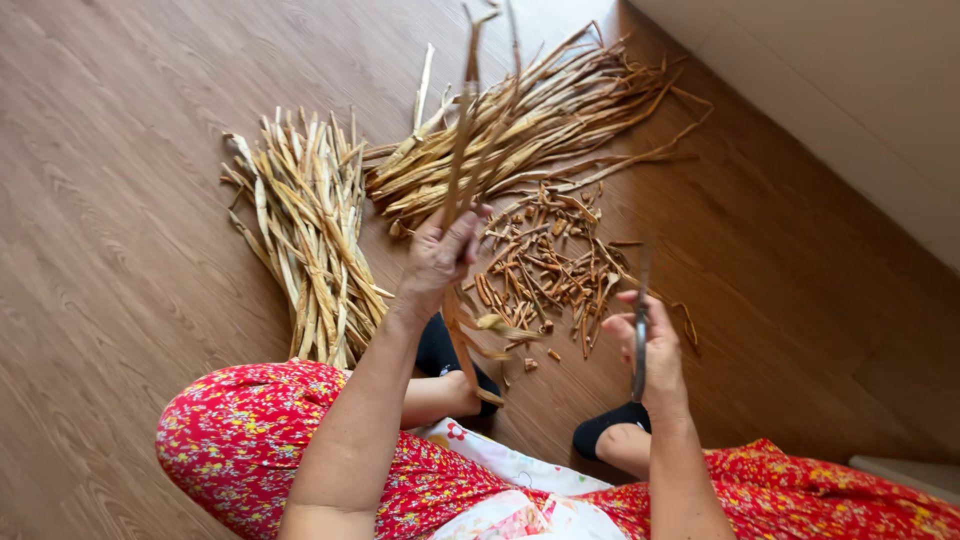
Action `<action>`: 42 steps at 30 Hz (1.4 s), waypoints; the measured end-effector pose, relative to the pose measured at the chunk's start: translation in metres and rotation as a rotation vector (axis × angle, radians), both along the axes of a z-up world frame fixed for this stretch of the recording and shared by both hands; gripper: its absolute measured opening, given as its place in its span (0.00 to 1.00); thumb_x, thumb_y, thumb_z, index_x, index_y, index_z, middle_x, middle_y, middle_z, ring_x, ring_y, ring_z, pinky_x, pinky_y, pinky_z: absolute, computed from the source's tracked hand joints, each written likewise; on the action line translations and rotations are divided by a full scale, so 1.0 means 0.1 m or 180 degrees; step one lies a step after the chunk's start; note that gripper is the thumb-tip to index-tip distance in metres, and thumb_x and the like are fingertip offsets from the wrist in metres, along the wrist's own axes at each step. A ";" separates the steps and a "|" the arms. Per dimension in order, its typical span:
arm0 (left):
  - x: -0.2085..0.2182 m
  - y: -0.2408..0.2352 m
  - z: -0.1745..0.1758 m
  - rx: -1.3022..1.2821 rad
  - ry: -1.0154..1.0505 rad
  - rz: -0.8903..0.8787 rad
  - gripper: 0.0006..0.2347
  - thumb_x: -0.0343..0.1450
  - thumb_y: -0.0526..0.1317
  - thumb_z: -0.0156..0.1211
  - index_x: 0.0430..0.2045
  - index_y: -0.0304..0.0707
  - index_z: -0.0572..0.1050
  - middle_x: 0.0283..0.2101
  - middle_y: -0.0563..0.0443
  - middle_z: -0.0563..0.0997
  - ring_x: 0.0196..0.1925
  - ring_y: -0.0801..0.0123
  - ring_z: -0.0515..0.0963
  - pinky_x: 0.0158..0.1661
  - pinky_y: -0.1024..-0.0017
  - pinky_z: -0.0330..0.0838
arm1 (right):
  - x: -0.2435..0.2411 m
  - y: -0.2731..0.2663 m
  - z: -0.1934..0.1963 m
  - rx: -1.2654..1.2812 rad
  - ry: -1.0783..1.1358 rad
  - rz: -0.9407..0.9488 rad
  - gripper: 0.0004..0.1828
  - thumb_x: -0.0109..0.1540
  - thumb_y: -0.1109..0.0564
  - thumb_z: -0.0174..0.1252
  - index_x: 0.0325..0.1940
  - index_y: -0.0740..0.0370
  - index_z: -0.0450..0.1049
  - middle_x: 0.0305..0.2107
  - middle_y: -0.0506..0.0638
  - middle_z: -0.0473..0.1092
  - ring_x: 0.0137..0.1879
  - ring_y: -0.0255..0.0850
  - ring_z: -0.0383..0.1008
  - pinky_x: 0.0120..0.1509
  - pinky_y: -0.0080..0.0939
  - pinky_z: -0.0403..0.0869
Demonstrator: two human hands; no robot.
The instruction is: The person sits on the floor and uses a pair of scissors to cut long, dried plant stems into smaller pieces. They pick up individual stems from a pile, cut them repeatedly, and drop the resulting fragments onto the floor.
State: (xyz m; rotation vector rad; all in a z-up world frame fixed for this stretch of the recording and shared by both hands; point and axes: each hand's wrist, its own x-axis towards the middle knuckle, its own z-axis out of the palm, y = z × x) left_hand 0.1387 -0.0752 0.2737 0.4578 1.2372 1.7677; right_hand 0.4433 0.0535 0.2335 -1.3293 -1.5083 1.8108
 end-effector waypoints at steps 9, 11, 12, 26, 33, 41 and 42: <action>0.52 0.14 -0.14 -0.0438 -0.0266 -0.0790 0.09 0.74 0.39 0.63 0.44 0.34 0.80 0.26 0.62 0.75 0.21 0.85 0.66 0.21 0.84 0.57 | -0.13 -0.18 0.35 0.0550 -0.0191 0.0799 0.29 0.53 0.56 0.73 0.58 0.55 0.74 0.32 0.39 0.69 0.36 0.26 0.66 0.41 0.28 0.67; 0.58 0.17 -0.18 -0.0537 -0.0134 -0.0821 0.09 0.74 0.39 0.64 0.44 0.34 0.81 0.27 0.62 0.76 0.23 0.85 0.68 0.23 0.84 0.61 | -0.13 -0.19 0.35 0.0517 -0.0260 0.0856 0.28 0.53 0.54 0.74 0.56 0.55 0.76 0.30 0.39 0.68 0.36 0.26 0.67 0.40 0.27 0.68; 0.60 0.17 -0.20 -0.0600 -0.0166 -0.0830 0.09 0.73 0.39 0.64 0.43 0.34 0.81 0.27 0.62 0.76 0.23 0.85 0.68 0.23 0.84 0.61 | -0.11 -0.20 0.33 0.0504 -0.0289 0.0891 0.28 0.53 0.54 0.74 0.56 0.54 0.77 0.29 0.38 0.68 0.36 0.25 0.67 0.40 0.26 0.69; 0.53 0.13 -0.21 -0.0808 0.0290 -0.0946 0.12 0.73 0.42 0.63 0.47 0.35 0.81 0.26 0.62 0.76 0.25 0.84 0.70 0.26 0.82 0.66 | -0.12 -0.15 0.30 0.0419 -0.0234 0.0351 0.27 0.54 0.55 0.72 0.56 0.58 0.74 0.27 0.42 0.71 0.30 0.28 0.68 0.33 0.31 0.67; 0.63 0.13 -0.07 -0.1001 0.0690 -0.1381 0.13 0.73 0.44 0.64 0.46 0.37 0.83 0.25 0.63 0.74 0.26 0.84 0.69 0.27 0.80 0.66 | -0.04 -0.04 0.17 0.0975 0.0334 0.0582 0.25 0.61 0.53 0.69 0.61 0.57 0.72 0.36 0.39 0.73 0.42 0.24 0.72 0.47 0.25 0.72; 0.60 0.14 -0.18 -0.1091 0.0718 -0.1271 0.12 0.73 0.44 0.64 0.44 0.36 0.83 0.23 0.63 0.72 0.25 0.83 0.69 0.27 0.80 0.65 | -0.10 -0.13 0.34 -0.0005 0.0187 -0.0171 0.18 0.56 0.56 0.71 0.49 0.58 0.78 0.21 0.37 0.67 0.22 0.24 0.63 0.20 0.26 0.59; 0.58 0.13 -0.18 -0.1087 0.0783 -0.1239 0.12 0.73 0.44 0.64 0.44 0.36 0.83 0.23 0.63 0.73 0.25 0.83 0.69 0.27 0.80 0.66 | -0.08 -0.13 0.34 0.0092 0.0153 -0.0160 0.18 0.57 0.56 0.71 0.50 0.58 0.77 0.21 0.38 0.67 0.22 0.24 0.63 0.20 0.26 0.60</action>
